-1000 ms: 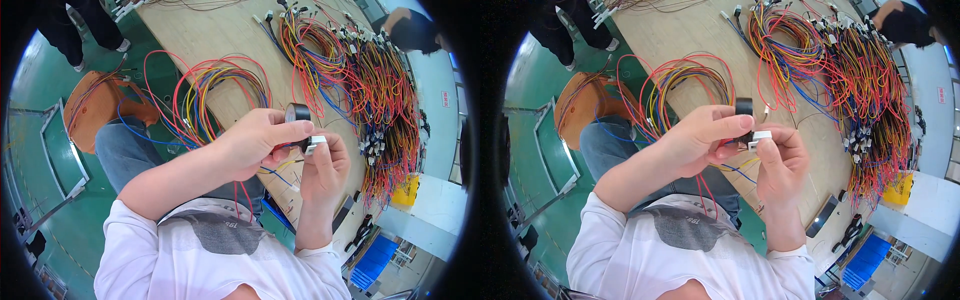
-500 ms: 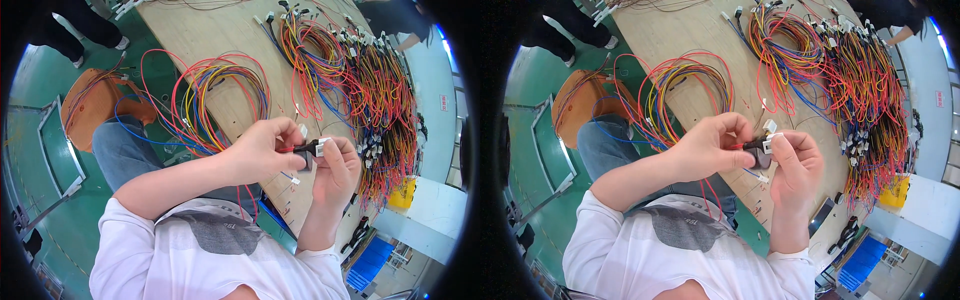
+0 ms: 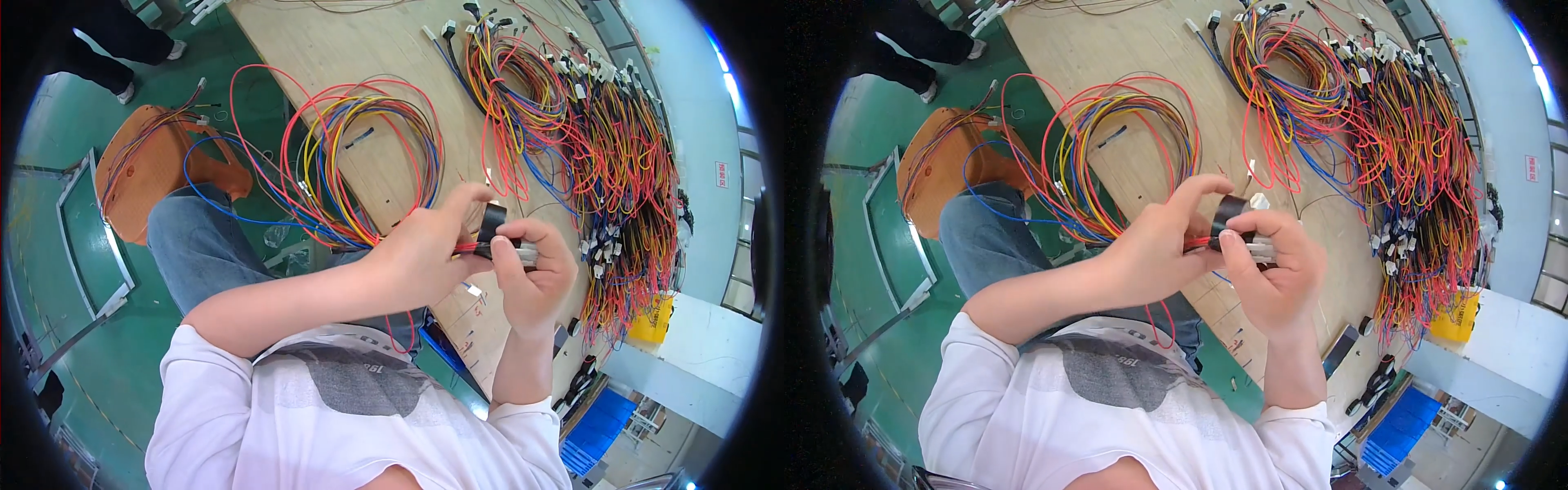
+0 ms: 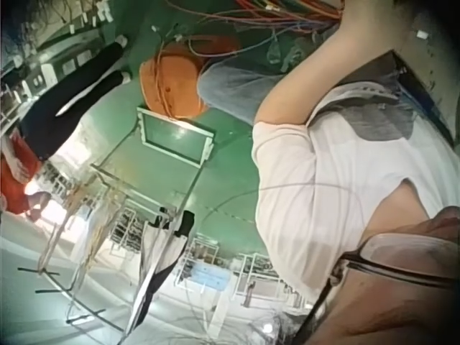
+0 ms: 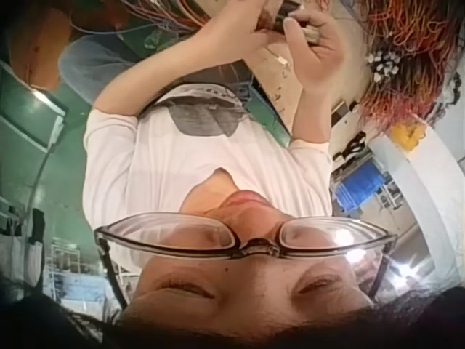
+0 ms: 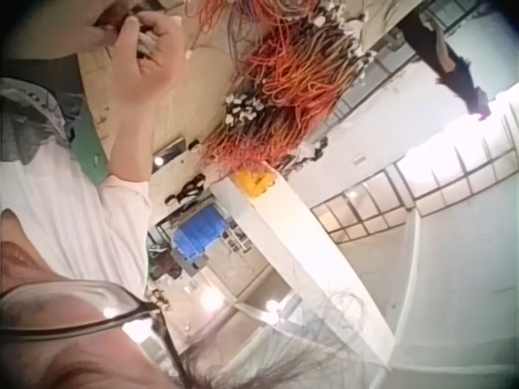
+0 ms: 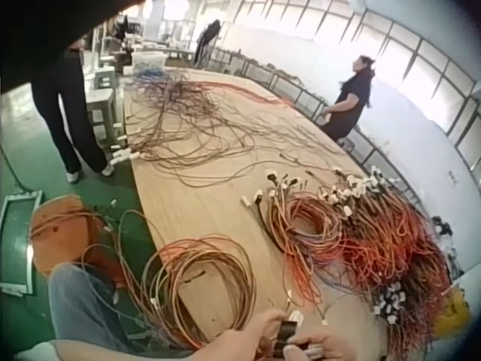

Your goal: Manually wrapping electrical tape around wire harness connectors in a factory assembly line.

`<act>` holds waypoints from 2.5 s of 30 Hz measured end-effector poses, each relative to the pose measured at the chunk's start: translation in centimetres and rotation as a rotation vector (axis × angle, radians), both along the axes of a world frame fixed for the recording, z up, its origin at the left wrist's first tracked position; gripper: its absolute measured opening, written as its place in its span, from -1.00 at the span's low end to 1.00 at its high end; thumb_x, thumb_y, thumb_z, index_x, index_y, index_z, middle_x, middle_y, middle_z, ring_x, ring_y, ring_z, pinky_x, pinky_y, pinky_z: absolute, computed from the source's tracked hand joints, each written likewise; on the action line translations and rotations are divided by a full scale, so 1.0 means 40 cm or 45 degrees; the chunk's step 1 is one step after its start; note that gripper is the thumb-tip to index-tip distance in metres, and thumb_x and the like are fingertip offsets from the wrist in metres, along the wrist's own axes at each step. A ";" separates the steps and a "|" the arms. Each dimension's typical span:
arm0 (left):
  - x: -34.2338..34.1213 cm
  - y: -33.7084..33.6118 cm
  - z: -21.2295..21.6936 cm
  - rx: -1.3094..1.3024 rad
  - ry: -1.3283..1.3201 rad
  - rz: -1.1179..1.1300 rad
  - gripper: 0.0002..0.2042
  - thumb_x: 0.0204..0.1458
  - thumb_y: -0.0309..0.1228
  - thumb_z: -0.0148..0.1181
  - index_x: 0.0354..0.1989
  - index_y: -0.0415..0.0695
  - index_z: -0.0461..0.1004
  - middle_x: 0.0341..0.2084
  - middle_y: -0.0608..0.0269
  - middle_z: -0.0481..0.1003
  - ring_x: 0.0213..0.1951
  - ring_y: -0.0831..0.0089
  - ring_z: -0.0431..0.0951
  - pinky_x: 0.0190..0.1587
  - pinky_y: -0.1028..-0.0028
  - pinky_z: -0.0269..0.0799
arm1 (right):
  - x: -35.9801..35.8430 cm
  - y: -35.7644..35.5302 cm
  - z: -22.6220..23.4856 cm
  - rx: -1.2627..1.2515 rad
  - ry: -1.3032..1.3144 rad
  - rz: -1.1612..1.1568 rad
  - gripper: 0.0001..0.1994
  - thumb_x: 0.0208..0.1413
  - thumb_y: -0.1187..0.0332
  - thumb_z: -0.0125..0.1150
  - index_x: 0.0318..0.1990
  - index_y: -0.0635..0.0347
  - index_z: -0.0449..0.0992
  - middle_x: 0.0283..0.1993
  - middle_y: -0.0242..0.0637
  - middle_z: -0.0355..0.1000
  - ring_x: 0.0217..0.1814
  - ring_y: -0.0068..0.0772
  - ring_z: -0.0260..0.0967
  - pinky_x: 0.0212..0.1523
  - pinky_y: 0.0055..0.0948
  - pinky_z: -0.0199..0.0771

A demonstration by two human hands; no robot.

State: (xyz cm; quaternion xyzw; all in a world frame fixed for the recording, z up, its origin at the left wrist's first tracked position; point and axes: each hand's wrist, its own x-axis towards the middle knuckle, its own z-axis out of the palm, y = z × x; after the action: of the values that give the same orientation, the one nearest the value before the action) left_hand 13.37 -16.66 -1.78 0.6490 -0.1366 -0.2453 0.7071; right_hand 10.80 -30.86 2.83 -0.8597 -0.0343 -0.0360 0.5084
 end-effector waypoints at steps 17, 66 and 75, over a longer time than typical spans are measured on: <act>0.006 0.008 -0.033 -0.689 -0.071 -0.058 -0.67 -0.16 -0.42 0.22 -0.21 -0.19 0.30 -0.52 0.37 0.25 -0.54 0.70 0.17 -0.49 0.69 0.15 | 0.005 -0.005 0.034 0.343 0.259 -0.336 -0.85 -0.22 0.59 0.10 -0.38 0.33 0.41 -0.45 -0.36 0.35 -0.43 -0.68 0.23 -0.47 -0.73 0.20; -0.009 -0.007 -0.018 -0.347 -0.193 -0.067 -0.80 -0.18 -0.49 0.25 -0.48 -0.21 0.30 -0.54 0.36 0.27 -0.56 0.65 0.29 -0.57 0.64 0.21 | -0.014 -0.015 0.099 0.225 -0.041 -0.303 -0.86 -0.29 0.64 0.10 -0.46 0.32 0.41 -0.47 -0.36 0.36 -0.43 -0.67 0.26 -0.39 -0.71 0.22; -0.003 -0.047 0.013 -0.054 -0.187 0.001 -0.52 -0.21 -0.54 0.24 -0.10 -0.16 0.15 -0.41 0.18 0.30 -0.38 0.30 0.43 -0.39 0.41 0.39 | -0.041 -0.008 0.083 0.386 -0.087 -0.252 -0.86 -0.23 0.68 0.06 -0.45 0.31 0.39 -0.51 -0.38 0.33 -0.58 -0.72 0.22 -0.60 -0.74 0.16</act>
State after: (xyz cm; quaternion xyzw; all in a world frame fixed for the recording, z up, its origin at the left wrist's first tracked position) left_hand 13.25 -18.53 -1.25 0.6503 -0.1931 -0.1939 0.7087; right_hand 9.17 -31.19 6.14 -0.7706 0.0390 -0.1199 0.6247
